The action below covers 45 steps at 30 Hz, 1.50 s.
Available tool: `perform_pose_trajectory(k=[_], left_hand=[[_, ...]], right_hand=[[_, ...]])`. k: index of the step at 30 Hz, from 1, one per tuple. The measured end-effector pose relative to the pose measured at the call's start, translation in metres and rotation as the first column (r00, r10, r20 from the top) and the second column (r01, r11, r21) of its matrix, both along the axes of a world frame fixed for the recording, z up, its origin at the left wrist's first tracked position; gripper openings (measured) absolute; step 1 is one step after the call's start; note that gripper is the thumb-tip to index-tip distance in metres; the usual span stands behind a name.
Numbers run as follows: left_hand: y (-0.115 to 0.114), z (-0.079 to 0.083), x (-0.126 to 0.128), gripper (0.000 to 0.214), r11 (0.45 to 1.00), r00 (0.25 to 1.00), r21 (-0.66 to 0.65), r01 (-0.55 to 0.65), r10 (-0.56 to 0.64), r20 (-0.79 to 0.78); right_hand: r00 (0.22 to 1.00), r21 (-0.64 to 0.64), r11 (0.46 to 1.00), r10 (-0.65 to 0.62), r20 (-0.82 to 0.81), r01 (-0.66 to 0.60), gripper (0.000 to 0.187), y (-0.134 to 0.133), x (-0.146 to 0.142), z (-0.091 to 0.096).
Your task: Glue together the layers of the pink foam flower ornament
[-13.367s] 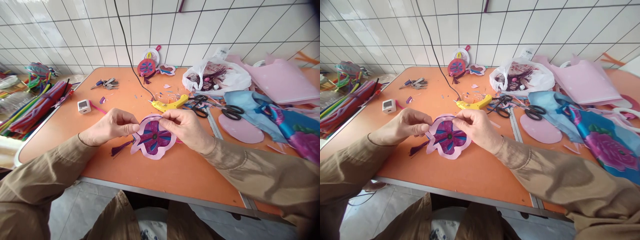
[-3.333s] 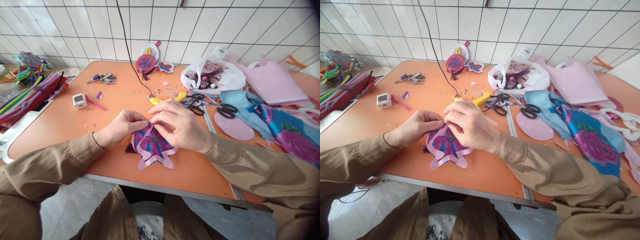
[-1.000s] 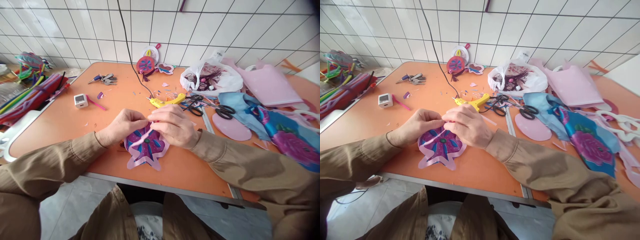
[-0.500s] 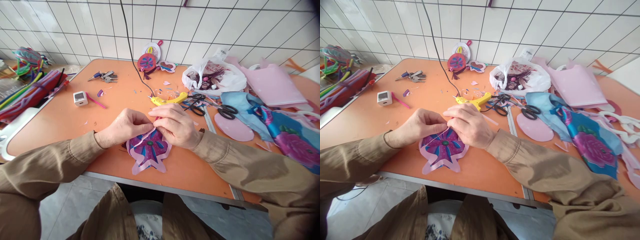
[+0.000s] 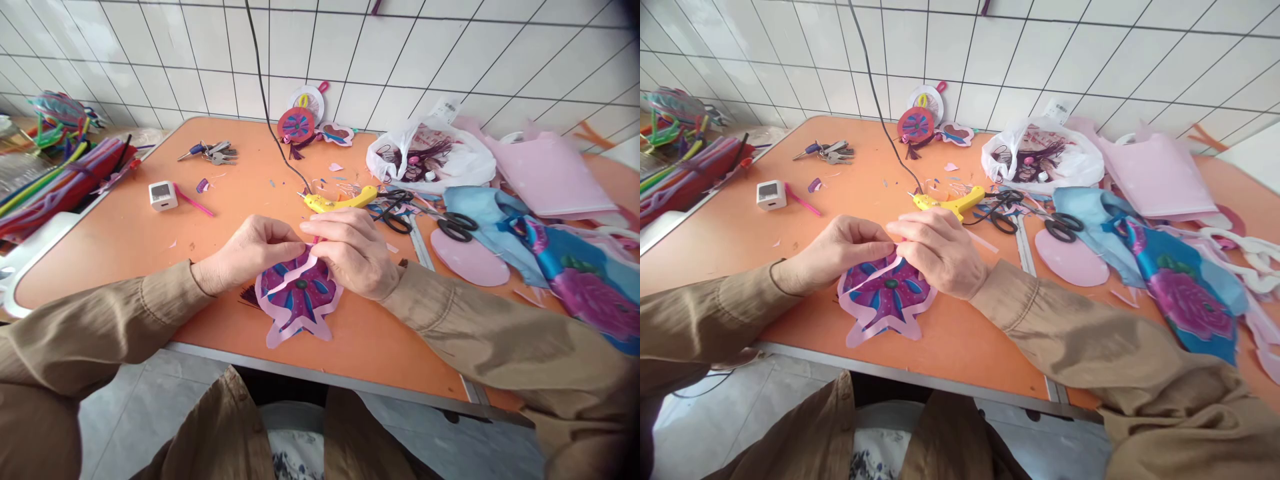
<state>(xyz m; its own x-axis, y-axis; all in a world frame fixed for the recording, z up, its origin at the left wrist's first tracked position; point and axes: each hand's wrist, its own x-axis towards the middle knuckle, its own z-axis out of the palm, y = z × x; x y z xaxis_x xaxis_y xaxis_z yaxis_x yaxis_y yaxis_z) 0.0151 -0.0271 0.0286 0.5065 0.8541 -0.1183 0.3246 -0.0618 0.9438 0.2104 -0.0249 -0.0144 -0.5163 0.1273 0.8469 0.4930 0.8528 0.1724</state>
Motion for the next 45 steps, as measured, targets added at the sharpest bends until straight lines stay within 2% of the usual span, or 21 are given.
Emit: perform_pose_trajectory(k=[9, 27, 35, 40, 45], left_hand=[[0.0002, 0.0005, -0.0005, 0.019, 1.0, 1.0, -0.018, -0.016, 0.016, 0.005], [0.0009, 0.0006, -0.002, 0.022, 0.999, 1.0, 0.05, 0.012, -0.012, -0.014], [0.001, -0.0007, -0.0042, 0.018, 0.994, 0.998, 0.091, 0.06, -0.059, -0.021], [0.0027, -0.0002, -0.0059, 0.019, 0.992, 0.995, 0.081, 0.097, -0.095, -0.032], [0.0029, 0.0015, -0.0052, 0.02, 0.988, 0.987, 0.081, 0.13, -0.121, -0.109]], right_hand=[[0.999, 0.047, 0.998, 0.041, -0.002, -0.041, 0.01, 0.0005, 0.002, -0.0006], [0.995, 0.092, 0.991, 0.101, 0.012, -0.101, 0.01, 0.0003, 0.0091, -0.0045], [0.996, -0.062, 0.995, 0.084, -0.003, -0.084, 0.018, -0.0021, 0.005, 0.0006], [0.998, -0.099, 0.993, 0.065, -0.003, -0.065, 0.005, -0.0014, 0.0049, -0.0028], [0.999, -0.095, 0.995, 0.032, 0.02, -0.03, 0.005, 0.0003, 0.0024, -0.006]])
